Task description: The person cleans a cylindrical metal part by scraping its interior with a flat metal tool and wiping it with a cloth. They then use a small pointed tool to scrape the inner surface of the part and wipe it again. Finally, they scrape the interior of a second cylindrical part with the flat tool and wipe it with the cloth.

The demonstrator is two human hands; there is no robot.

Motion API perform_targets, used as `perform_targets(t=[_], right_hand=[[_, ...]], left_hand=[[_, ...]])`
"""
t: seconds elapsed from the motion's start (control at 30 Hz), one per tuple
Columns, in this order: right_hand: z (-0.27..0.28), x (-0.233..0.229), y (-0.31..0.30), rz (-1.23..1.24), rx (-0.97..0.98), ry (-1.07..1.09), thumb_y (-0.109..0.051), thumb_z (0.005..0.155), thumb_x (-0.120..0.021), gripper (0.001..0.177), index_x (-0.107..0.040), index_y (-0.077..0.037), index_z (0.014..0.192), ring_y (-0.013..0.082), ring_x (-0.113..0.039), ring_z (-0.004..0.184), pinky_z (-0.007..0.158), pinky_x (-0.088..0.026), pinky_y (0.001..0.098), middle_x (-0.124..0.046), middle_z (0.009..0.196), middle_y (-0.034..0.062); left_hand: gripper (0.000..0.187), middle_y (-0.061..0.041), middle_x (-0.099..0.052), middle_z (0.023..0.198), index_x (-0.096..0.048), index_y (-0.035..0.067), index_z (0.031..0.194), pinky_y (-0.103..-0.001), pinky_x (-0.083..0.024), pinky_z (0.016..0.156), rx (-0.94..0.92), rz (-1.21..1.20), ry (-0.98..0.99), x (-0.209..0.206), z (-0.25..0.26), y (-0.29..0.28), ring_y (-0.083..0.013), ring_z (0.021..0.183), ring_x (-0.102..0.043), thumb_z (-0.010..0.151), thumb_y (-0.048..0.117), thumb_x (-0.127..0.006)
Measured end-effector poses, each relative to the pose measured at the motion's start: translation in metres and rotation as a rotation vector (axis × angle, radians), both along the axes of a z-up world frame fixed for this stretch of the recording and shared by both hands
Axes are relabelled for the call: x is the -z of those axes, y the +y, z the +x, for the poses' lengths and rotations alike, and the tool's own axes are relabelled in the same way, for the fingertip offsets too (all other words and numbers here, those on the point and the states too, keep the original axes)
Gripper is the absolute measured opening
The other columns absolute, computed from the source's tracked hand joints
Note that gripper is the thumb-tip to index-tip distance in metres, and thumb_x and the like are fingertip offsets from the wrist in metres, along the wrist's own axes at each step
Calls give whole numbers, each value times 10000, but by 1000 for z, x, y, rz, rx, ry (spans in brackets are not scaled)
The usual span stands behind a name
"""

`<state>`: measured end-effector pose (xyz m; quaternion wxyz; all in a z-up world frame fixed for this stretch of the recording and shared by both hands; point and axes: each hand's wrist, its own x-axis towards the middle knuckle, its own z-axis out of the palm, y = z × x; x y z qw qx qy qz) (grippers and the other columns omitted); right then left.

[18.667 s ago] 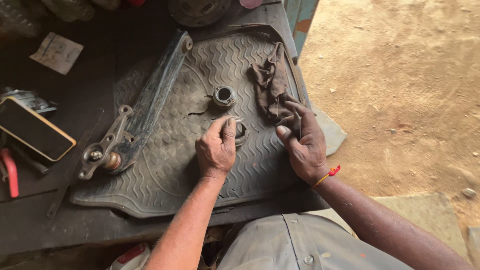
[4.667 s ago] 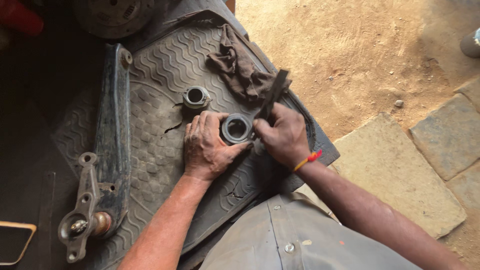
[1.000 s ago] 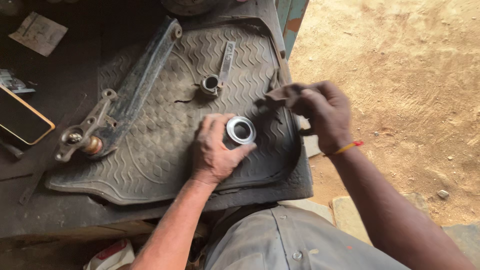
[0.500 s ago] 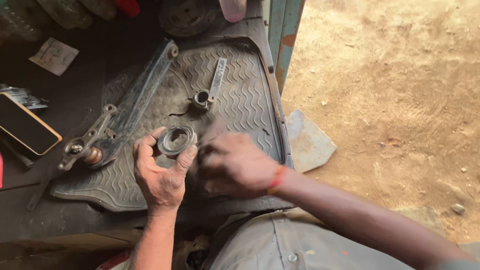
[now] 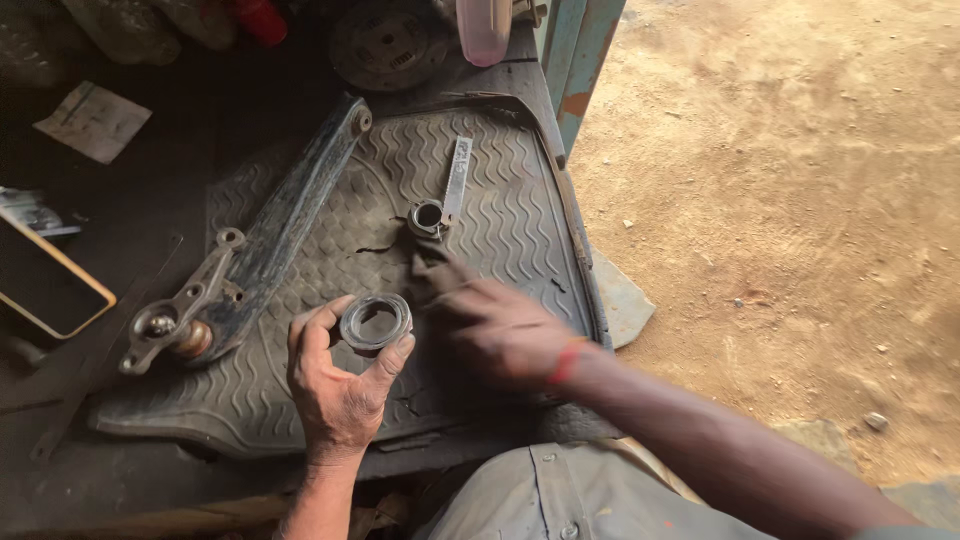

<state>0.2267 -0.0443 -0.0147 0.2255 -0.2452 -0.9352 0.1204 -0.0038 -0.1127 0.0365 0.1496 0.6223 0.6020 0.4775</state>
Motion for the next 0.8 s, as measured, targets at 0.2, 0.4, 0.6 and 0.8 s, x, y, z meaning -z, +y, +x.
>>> perform_targets(t=[0.2,0.4,0.6,0.8], right_hand=[[161,-38,4,1,931,-278,-270,601,-952,399,-753,-60,876,294,-625,1018,905,-498,439,-706,1072,101],[155,-68,-46,86,1096,189,-81,972,-763,83,-782,-83,1053,264,-659,1180,983,-544,390,-712,1131,78],[71,-81,-52,-142,827,421,-36,880,-767,198,-761,-81,1073,252,-692,1092,947,-566,355,-665,1146,100],[1,-56,-38,-236,133,203,-131,809,-743,225,-714,-120,1032,386,-535,1306,1086,-462,434,-560,1409,158]], left_hand=[[680,-145,-622,1168,-646,6,1204,-404,-526,932,144,-57,94,4,-5,24,-302,1073,-648,667,321,-918],[684,-156,-628,1208,-639,11,1231,-405,-535,945,519,-55,26,6,43,62,-319,1102,-649,679,307,-915],[642,-152,-619,1169,-641,15,1213,-404,-532,933,505,-6,62,1,46,73,-308,1081,-638,736,348,-911],[602,-157,-631,1179,-641,3,1211,-399,-507,983,198,22,69,-6,-11,53,-304,1108,-627,801,383,-866]])
